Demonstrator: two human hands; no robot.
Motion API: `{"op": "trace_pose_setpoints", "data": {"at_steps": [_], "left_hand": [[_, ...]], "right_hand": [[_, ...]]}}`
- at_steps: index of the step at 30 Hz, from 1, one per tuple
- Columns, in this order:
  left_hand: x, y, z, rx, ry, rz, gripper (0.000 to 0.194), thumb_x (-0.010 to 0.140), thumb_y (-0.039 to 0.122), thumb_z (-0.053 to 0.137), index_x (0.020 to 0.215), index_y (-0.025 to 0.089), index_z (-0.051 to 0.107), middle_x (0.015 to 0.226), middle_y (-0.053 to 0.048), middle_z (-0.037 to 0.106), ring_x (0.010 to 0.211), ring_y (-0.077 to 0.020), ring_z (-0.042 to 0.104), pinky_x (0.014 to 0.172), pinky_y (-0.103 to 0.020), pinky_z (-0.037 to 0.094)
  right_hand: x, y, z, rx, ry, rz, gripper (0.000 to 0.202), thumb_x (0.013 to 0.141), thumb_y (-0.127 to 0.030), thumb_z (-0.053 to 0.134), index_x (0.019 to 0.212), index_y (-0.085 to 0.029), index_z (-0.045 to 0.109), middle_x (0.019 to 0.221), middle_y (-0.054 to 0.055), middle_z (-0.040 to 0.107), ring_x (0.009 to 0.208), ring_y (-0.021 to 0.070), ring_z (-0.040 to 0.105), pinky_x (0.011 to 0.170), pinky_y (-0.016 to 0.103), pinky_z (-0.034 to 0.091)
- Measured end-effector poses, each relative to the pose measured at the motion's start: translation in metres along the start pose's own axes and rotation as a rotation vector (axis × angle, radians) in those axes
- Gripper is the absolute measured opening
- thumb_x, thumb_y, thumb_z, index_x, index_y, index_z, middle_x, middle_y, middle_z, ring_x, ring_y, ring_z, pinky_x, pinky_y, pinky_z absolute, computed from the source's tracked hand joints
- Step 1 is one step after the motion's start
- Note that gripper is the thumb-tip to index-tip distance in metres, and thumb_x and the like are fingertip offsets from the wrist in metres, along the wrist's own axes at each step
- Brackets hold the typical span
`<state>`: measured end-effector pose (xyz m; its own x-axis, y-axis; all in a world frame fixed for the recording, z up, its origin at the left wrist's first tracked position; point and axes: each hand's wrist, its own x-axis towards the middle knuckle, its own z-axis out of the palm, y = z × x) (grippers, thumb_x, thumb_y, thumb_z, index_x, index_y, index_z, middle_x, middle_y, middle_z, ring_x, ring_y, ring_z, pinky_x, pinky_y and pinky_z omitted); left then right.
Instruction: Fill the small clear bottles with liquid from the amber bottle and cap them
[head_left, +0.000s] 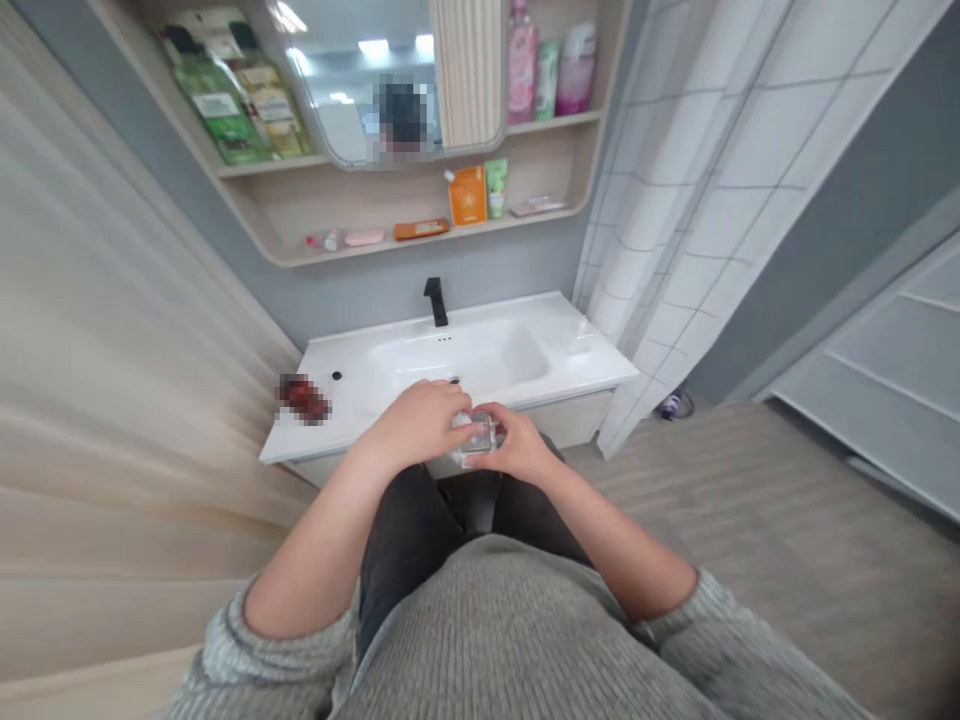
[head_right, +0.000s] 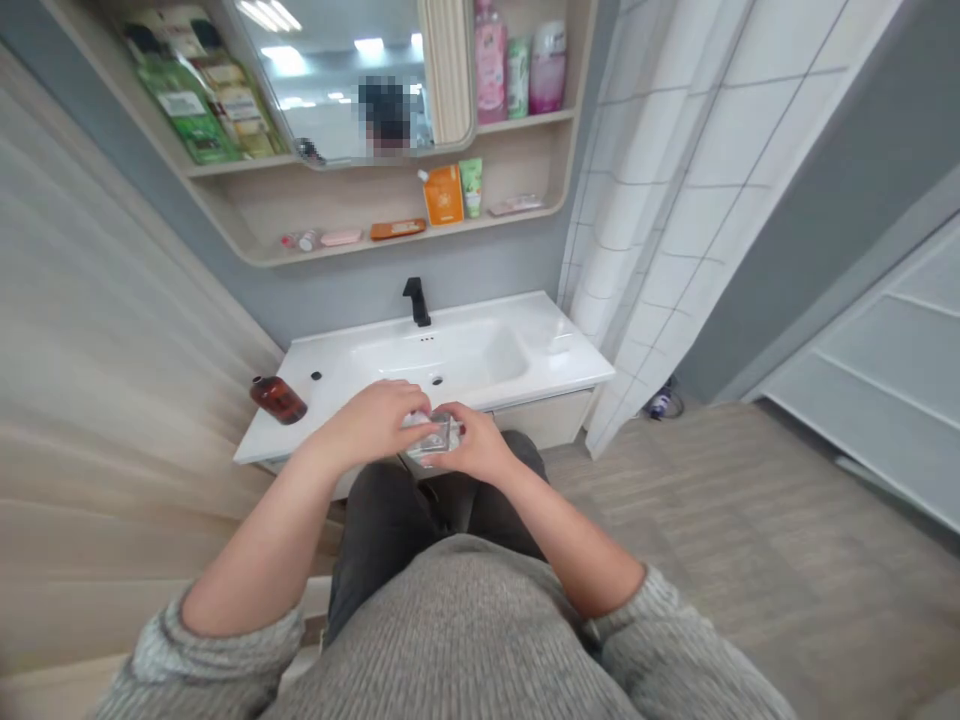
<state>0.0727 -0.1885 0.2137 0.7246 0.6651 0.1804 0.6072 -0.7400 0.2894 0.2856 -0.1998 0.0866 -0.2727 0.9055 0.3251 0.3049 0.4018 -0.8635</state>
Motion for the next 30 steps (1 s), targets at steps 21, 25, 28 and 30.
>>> {"op": "trace_pose_setpoints", "data": {"at_steps": [21, 25, 28, 30], "left_hand": [[-0.012, -0.001, 0.009, 0.022, 0.102, -0.207, 0.026, 0.097, 0.047, 0.07, 0.088, 0.023, 0.074, 0.076, -0.008, 0.072, 0.078, -0.0281, 0.071, 0.08, -0.04, 0.054], [-0.009, -0.001, 0.005, 0.094, -0.049, -0.139, 0.015, 0.098, 0.031, 0.064, 0.095, 0.022, 0.076, 0.088, -0.009, 0.077, 0.083, -0.0273, 0.073, 0.08, -0.038, 0.053], [-0.01, 0.0, -0.001, 0.145, -0.174, -0.057, 0.018, 0.1, 0.027, 0.059, 0.104, 0.021, 0.076, 0.101, -0.009, 0.08, 0.096, -0.0277, 0.074, 0.088, -0.039, 0.054], [-0.01, 0.002, -0.002, 0.163, -0.209, -0.036, 0.019, 0.101, 0.028, 0.059, 0.105, 0.021, 0.076, 0.104, -0.009, 0.081, 0.099, -0.0278, 0.074, 0.09, -0.04, 0.054]], "right_hand": [[0.002, -0.003, 0.008, -0.022, 0.0, 0.021, 0.073, 0.064, -0.051, 0.1, 0.127, -0.027, 0.072, 0.106, 0.002, 0.081, 0.087, 0.0247, 0.073, 0.082, 0.037, 0.058], [0.0, -0.004, 0.006, -0.045, 0.0, 0.017, 0.072, 0.064, -0.049, 0.1, 0.127, -0.027, 0.072, 0.107, 0.002, 0.081, 0.091, 0.0251, 0.074, 0.085, 0.037, 0.059], [-0.001, -0.001, 0.004, -0.052, -0.028, 0.014, 0.071, 0.065, -0.05, 0.1, 0.127, -0.026, 0.072, 0.108, 0.003, 0.081, 0.093, 0.0252, 0.075, 0.084, 0.036, 0.058], [0.0, 0.003, 0.004, -0.039, -0.053, 0.009, 0.073, 0.065, -0.051, 0.1, 0.127, -0.025, 0.073, 0.109, 0.003, 0.081, 0.094, 0.0255, 0.075, 0.084, 0.036, 0.058]]}}
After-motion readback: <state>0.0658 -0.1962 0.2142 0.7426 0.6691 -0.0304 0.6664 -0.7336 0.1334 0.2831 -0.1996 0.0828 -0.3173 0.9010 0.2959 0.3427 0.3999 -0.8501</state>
